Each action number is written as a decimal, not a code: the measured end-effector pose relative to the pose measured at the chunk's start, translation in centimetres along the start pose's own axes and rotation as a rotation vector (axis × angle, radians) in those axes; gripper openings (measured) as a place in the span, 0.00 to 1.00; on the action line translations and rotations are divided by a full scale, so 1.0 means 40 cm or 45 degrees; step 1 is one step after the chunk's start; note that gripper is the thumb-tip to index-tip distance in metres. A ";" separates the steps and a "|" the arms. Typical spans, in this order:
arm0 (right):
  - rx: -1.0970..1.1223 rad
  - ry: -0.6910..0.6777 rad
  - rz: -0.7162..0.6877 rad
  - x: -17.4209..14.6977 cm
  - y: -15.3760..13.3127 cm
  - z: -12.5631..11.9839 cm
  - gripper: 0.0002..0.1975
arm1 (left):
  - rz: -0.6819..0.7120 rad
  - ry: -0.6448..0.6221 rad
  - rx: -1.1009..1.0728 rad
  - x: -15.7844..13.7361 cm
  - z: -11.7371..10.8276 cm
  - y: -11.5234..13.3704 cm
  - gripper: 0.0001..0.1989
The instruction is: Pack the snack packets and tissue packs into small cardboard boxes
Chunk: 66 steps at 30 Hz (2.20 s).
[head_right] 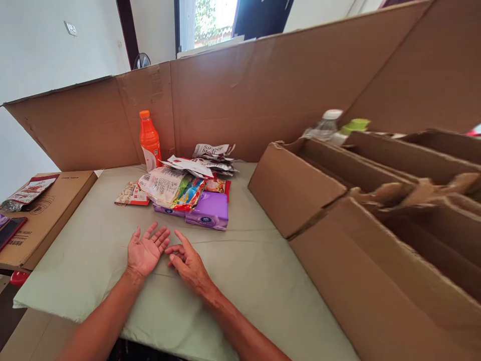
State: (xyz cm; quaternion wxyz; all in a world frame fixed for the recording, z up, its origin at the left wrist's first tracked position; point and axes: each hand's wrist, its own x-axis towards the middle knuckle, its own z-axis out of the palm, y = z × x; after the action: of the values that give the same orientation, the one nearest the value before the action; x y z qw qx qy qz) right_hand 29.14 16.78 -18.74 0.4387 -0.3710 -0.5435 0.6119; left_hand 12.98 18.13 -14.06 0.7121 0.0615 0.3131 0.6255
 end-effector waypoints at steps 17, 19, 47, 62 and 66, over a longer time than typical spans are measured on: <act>-0.037 -0.020 -0.035 -0.001 -0.006 0.004 0.39 | 0.049 -0.014 0.002 -0.013 -0.013 0.008 0.21; -0.076 -0.057 -0.057 -0.009 -0.006 0.006 0.39 | 0.058 -0.008 -0.005 -0.016 -0.012 0.006 0.21; -0.312 -0.114 -0.100 -0.037 -0.010 0.007 0.36 | 0.011 0.014 -0.089 -0.027 -0.002 -0.004 0.23; -1.032 -0.226 -0.557 -0.058 -0.014 0.026 0.27 | -0.021 0.025 -0.046 -0.021 -0.006 -0.003 0.24; -0.850 -0.212 -0.519 -0.058 -0.019 0.018 0.28 | -0.018 -0.012 -0.037 -0.027 -0.002 0.002 0.24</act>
State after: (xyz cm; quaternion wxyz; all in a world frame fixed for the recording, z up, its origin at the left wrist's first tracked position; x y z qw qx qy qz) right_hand 29.36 14.37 -17.94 0.3608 -0.3269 -0.8087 0.3301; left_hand 12.84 17.14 -13.67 0.7188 0.0518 0.3010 0.6246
